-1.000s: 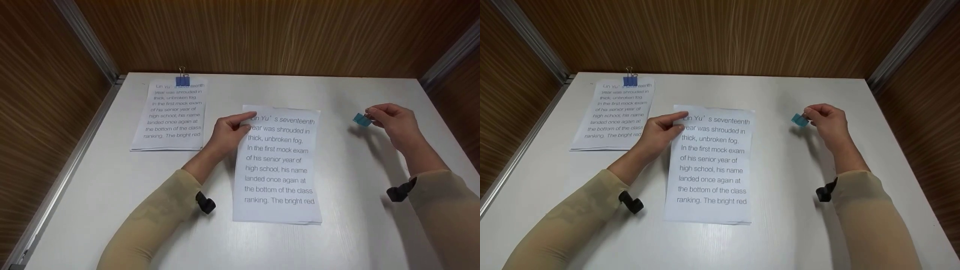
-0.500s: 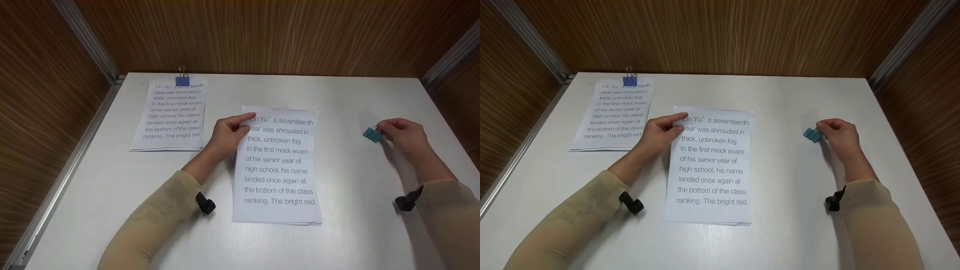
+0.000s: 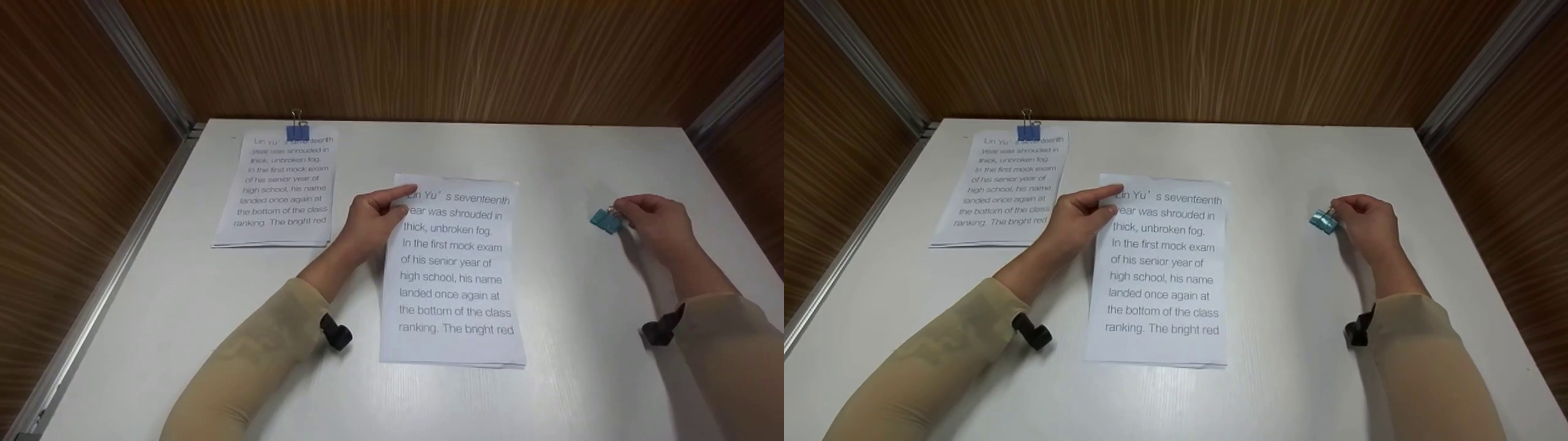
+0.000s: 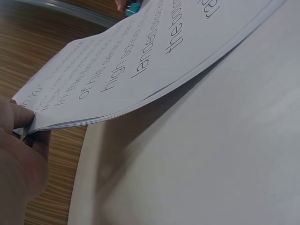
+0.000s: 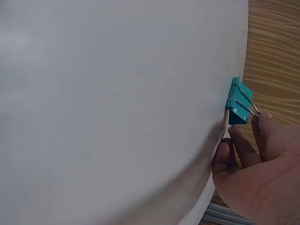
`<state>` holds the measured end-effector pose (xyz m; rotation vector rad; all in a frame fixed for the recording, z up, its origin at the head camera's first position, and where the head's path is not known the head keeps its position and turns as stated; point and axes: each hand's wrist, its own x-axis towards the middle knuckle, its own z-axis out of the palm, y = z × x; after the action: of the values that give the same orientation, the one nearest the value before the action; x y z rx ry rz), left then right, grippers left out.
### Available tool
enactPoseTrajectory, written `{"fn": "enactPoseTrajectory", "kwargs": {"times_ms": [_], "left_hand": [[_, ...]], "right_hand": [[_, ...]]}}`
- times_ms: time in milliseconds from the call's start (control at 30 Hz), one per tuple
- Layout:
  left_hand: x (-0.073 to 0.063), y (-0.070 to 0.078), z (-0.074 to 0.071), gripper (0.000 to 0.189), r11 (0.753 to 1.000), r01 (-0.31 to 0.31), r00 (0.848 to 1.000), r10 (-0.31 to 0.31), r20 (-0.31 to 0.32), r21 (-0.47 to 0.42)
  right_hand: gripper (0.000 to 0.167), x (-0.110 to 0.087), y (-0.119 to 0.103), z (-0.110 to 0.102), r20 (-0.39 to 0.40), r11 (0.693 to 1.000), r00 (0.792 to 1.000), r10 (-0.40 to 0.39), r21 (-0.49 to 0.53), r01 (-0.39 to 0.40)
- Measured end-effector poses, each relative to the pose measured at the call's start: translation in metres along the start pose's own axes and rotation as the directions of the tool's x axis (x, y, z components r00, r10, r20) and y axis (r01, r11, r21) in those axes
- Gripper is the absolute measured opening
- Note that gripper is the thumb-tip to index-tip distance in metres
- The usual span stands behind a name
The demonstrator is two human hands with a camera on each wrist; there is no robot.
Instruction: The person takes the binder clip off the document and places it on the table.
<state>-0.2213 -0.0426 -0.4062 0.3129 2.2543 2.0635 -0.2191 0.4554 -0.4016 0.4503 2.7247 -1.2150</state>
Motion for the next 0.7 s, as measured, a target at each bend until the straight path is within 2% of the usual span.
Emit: {"fn": "enactPoseTrajectory", "kwargs": {"times_ms": [267, 433, 567, 700], "left_hand": [[0.0, -0.002, 0.0, 0.043, 1.0, 0.027, 1.0, -0.027, -0.002, 0.007], [0.003, -0.006, 0.001, 0.043, 0.999, 0.03, 1.0, -0.03, -0.007, 0.019], [0.008, -0.009, 0.003, 0.044, 0.998, 0.051, 0.998, -0.05, -0.023, 0.042], [0.014, -0.013, 0.003, 0.044, 0.997, 0.054, 0.998, -0.052, -0.034, 0.056]], "right_hand": [[0.086, -0.002, 0.003, -0.003, 0.019, 0.999, 1.0, -0.011, 0.046, 0.01], [0.081, -0.01, -0.005, -0.003, -0.038, 0.999, 0.999, -0.025, 0.046, 0.027], [0.076, -0.022, -0.019, 0.004, -0.076, 0.993, 0.991, -0.113, -0.052, 0.109], [0.067, -0.042, -0.034, 0.016, -0.053, 0.958, 0.967, -0.25, -0.162, 0.238]]}}
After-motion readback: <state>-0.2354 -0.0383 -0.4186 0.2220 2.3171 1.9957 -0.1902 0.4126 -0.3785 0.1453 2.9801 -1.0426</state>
